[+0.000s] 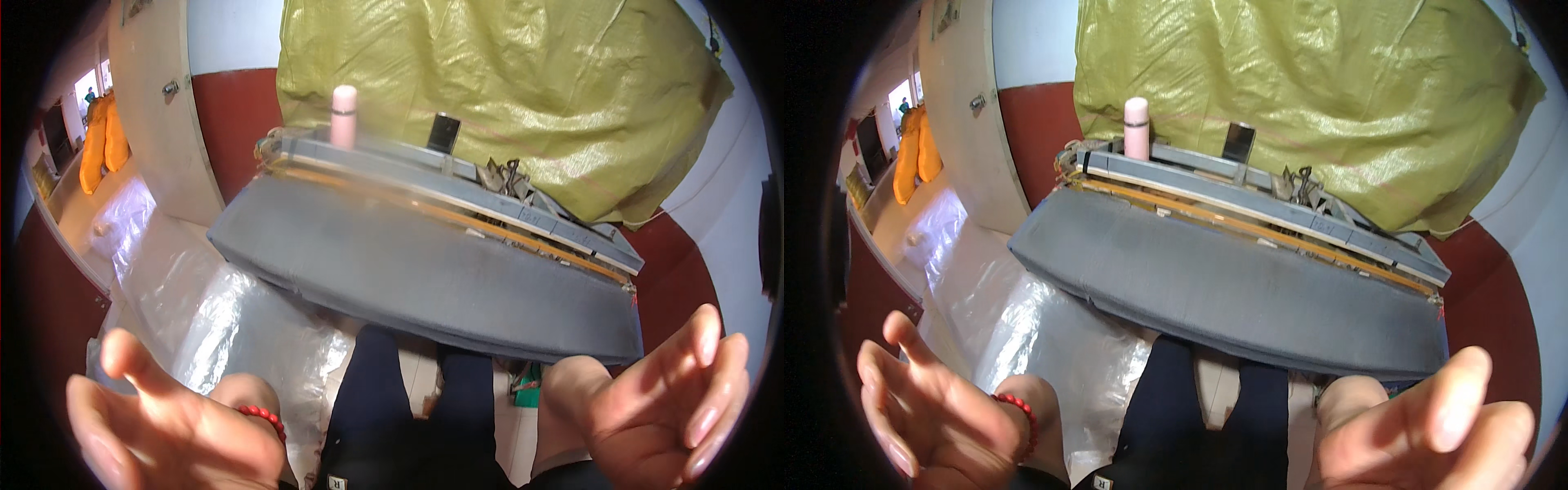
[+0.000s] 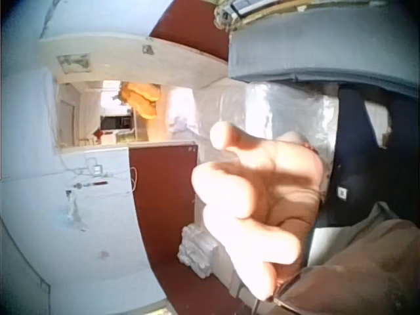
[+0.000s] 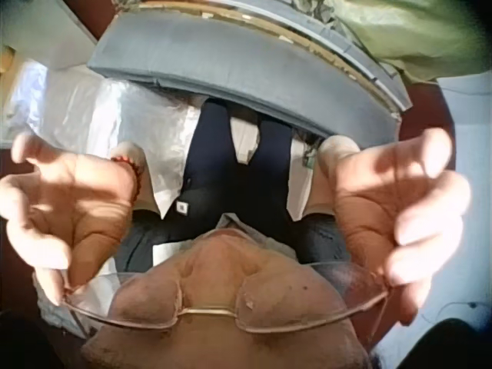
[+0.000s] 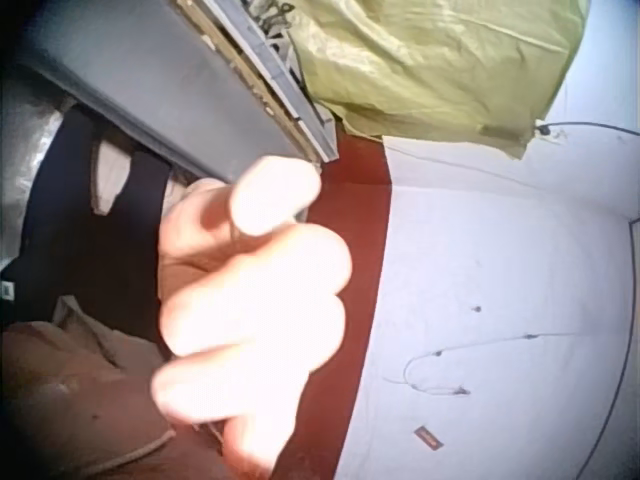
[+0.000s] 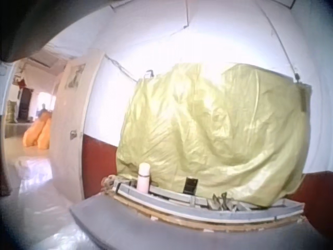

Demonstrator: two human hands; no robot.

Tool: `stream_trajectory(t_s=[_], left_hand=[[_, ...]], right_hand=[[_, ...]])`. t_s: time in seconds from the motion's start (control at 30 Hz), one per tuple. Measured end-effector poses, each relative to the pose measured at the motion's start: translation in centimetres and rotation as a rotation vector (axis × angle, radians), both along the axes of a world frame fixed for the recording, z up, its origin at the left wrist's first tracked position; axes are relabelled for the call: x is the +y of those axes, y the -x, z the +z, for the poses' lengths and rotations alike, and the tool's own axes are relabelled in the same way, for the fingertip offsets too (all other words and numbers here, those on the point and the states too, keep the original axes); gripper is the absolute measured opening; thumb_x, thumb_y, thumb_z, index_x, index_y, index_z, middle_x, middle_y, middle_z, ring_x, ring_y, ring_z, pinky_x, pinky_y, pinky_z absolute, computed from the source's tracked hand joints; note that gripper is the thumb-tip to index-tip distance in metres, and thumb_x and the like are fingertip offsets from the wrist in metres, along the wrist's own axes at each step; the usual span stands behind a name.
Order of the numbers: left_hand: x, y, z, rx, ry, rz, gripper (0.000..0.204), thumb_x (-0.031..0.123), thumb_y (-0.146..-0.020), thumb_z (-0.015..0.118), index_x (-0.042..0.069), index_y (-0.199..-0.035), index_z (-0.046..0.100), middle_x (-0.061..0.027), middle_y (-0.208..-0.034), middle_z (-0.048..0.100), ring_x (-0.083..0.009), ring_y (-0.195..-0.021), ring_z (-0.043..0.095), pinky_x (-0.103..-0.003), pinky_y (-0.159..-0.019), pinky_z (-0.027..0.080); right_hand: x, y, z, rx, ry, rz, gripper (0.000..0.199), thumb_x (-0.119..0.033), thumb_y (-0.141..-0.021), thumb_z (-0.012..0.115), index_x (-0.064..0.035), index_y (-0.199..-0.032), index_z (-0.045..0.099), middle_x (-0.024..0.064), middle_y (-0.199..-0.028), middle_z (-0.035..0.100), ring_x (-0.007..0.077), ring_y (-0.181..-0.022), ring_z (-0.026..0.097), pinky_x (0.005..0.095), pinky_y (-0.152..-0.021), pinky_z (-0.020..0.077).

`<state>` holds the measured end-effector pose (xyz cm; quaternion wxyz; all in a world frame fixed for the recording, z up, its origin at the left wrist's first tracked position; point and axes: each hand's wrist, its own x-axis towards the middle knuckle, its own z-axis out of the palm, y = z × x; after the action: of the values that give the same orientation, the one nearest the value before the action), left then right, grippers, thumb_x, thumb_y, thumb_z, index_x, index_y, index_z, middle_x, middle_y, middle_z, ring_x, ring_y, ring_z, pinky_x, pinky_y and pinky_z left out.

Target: Manually aligning and preparing large plastic sheets on a workspace for packaging or heat sealing.

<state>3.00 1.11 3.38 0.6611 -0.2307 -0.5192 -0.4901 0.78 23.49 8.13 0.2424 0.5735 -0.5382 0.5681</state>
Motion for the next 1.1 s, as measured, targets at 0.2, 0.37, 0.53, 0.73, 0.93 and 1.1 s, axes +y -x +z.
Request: stream_trajectory(t_s=[0.2, 0.37, 0.53, 0.73, 0.93, 1.1], left_hand=[[-0.7, 3.4, -2.0, -0.018, 0.057, -0.213, 0.015, 0.034, -0.082, 0.056, 0.025, -0.091, 0.065, 0.0113, -0.088, 0.056, -0.0142, -0.087, 0.041, -0.039, -0.082, 0.031], [-3.5, 3.6, -3.9, 0.017, 0.098, -0.290, 0.020, 0.035, -0.080, 0.057, 0.021, -0.092, 0.063, 0.0113, -0.092, 0.056, -0.0186, -0.096, 0.042, -0.046, -0.089, 0.028], [-3.1, 8.8, -8.4, -0.095, -0.023, -0.046, 0.018, 0.021, -0.078, 0.055, 0.012, -0.093, 0.054, -0.0013, -0.089, 0.054, -0.0215, -0.095, 0.046, -0.042, -0.089, 0.035], [-14.8, 14.4, -26.7, -1.050, -0.059, 0.200, 0.023, 0.009, -0.079, 0.054, 0.002, -0.101, 0.057, -0.0125, -0.102, 0.058, -0.0239, -0.099, 0.053, -0.032, -0.088, 0.038], [-23.6, 15.7, -39.2, -1.278, 0.298, 0.780, 0.026, 0.005, -0.077, 0.054, 0.000, -0.103, 0.056, -0.0144, -0.111, 0.054, -0.0309, -0.105, 0.047, -0.036, -0.091, 0.037], [-26.9, 17.4, -41.7, -1.263, 0.495, 0.964, 0.024, 0.000, -0.076, 0.050, 0.001, -0.099, 0.058, -0.0140, -0.109, 0.055, -0.0309, -0.104, 0.048, -0.037, -0.087, 0.041]], right_hand=[[6.3, 3.7, -0.7, 0.048, -0.271, -0.036, 0.026, -0.025, -0.081, 0.058, -0.0154, -0.105, 0.052, -0.0005, -0.100, 0.052, 0.0137, -0.088, 0.047, 0.0462, -0.095, 0.0244], [2.6, 5.5, -4.1, 0.056, 0.030, -0.266, 0.017, -0.016, -0.081, 0.056, -0.0094, -0.096, 0.050, 0.0002, -0.083, 0.049, 0.0119, -0.073, 0.044, 0.0409, -0.084, 0.0302], [-1.2, 9.1, -7.8, 0.054, 0.307, -0.478, 0.008, -0.006, -0.082, 0.054, -0.0034, -0.087, 0.049, 0.0009, -0.067, 0.046, 0.0100, -0.059, 0.042, 0.0356, -0.073, 0.0359], [2.2, 15.4, -18.8, -0.519, -0.169, -0.670, 0.022, -0.016, -0.089, 0.048, -0.0003, -0.074, 0.053, 0.0039, -0.065, 0.052, 0.0111, -0.059, 0.049, 0.0221, -0.057, 0.0387], [4.7, 22.0, -27.2, -0.828, -0.321, -0.762, 0.021, -0.013, -0.087, 0.052, -0.0007, -0.071, 0.054, 0.0017, -0.064, 0.054, 0.0060, -0.058, 0.049, 0.0197, -0.055, 0.0388], [5.0, 24.4, -30.0, -0.841, -0.408, -0.861, 0.017, -0.013, -0.085, 0.056, -0.0002, -0.074, 0.058, -0.0002, -0.062, 0.054, 0.0061, -0.058, 0.050, 0.0190, -0.055, 0.0388]])
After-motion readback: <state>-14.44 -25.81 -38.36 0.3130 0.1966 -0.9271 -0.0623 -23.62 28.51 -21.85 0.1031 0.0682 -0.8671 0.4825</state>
